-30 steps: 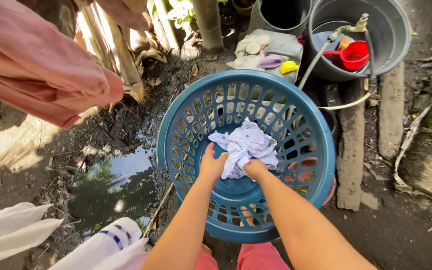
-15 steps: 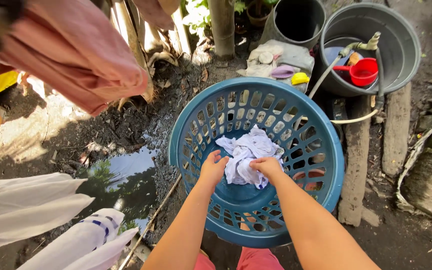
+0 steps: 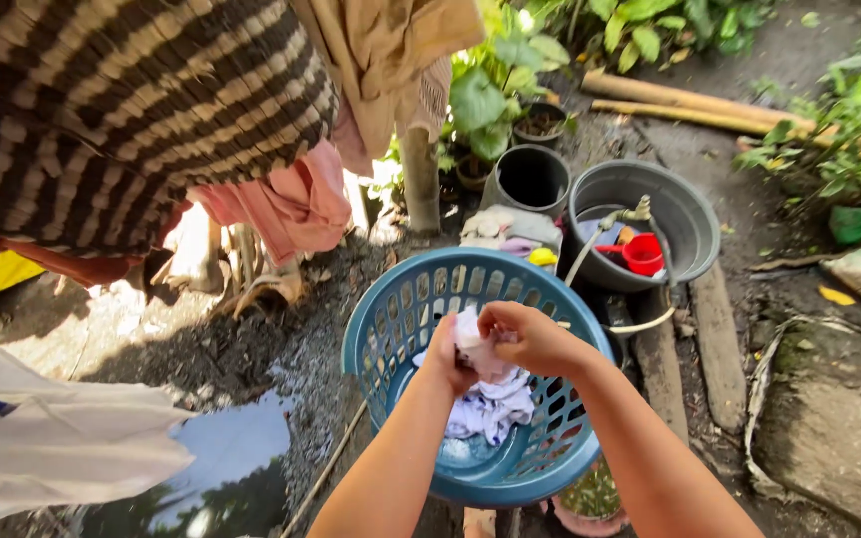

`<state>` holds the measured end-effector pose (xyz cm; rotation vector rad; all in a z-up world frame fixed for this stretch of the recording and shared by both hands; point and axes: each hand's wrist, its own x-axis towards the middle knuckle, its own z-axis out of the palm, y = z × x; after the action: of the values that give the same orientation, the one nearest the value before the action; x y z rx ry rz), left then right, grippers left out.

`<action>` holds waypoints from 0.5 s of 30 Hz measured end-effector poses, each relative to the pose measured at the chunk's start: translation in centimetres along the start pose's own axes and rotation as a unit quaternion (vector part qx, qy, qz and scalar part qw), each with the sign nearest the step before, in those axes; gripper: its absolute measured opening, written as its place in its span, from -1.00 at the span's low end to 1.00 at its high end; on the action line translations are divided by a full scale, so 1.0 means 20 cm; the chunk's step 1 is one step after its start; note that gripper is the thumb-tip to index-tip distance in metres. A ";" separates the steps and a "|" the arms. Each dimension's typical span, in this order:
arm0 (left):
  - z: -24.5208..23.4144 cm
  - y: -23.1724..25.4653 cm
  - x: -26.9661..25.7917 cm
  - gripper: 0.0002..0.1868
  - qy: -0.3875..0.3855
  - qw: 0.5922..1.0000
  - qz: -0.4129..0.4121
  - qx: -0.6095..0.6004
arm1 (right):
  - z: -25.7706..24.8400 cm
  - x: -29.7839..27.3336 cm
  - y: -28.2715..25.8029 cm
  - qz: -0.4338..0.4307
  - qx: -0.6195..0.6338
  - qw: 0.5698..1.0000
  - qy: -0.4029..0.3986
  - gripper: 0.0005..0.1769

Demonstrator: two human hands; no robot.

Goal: Hang wet socks on a multi-clip laundry hanger.

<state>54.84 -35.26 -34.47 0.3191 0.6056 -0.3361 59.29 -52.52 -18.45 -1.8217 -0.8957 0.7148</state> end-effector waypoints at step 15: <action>0.65 0.09 -0.37 -0.28 -0.118 0.950 0.082 0.277 | -0.09 0.06 0.11 -0.026 0.525 0.825 0.207 -0.81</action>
<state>56.36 -37.16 -19.58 0.8508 0.2345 -0.3746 61.86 -53.01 -19.83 -0.8719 -0.1453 0.5592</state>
